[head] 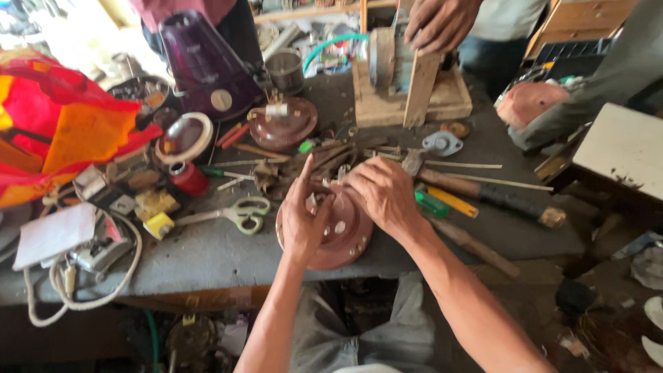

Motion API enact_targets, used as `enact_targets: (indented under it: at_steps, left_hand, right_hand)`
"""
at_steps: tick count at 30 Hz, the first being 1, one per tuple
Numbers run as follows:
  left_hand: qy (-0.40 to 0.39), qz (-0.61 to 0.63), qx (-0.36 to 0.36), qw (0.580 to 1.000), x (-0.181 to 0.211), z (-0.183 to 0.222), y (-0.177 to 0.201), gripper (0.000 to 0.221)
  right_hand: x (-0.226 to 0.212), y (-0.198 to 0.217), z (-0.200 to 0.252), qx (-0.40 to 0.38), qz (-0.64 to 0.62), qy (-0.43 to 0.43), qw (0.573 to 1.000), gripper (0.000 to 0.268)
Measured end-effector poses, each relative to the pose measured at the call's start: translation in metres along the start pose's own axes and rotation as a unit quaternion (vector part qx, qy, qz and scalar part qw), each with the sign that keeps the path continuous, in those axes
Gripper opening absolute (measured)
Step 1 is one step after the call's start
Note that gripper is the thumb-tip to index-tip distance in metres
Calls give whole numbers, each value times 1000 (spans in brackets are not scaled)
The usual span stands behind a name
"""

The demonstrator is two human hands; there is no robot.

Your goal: The person works on the base of a small appliance, likely a fan, using a screwdriver to tighten screws on a socket holder. They manipulate wires and components within the base while seated at a cluttered workbench.

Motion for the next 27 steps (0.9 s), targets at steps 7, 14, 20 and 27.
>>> enact_targets:
  at_steps: [7,14,20,27]
  left_hand:
    - [17,3,13,1000,-2,-2,-8,84]
    - [23,30,-10,999,-12,-3,-7,91]
    - [39,79,-14,996,-12,-3,-4,96]
    - [75,79,-28,994,-16,-1,-4,99]
  right_hand:
    - [7,0,1,-12,-15,-19,1000,14]
    - [-3,-15,-1,17,-38,-96,994,15]
    - [-7,-25,6,39,-279,-180,943,10]
    - [-9,-36,14,41,-331,-208,920,8]
Point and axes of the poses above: each hand's wrist, its own z-axis away from the middle knuckle, its own y-axis out of the back of the hand, x = y × z, the point moved 4 cm from there along -z, towards the middle knuckle, and after that the axes turned 4 degrees about y, right-handed, at the moved point
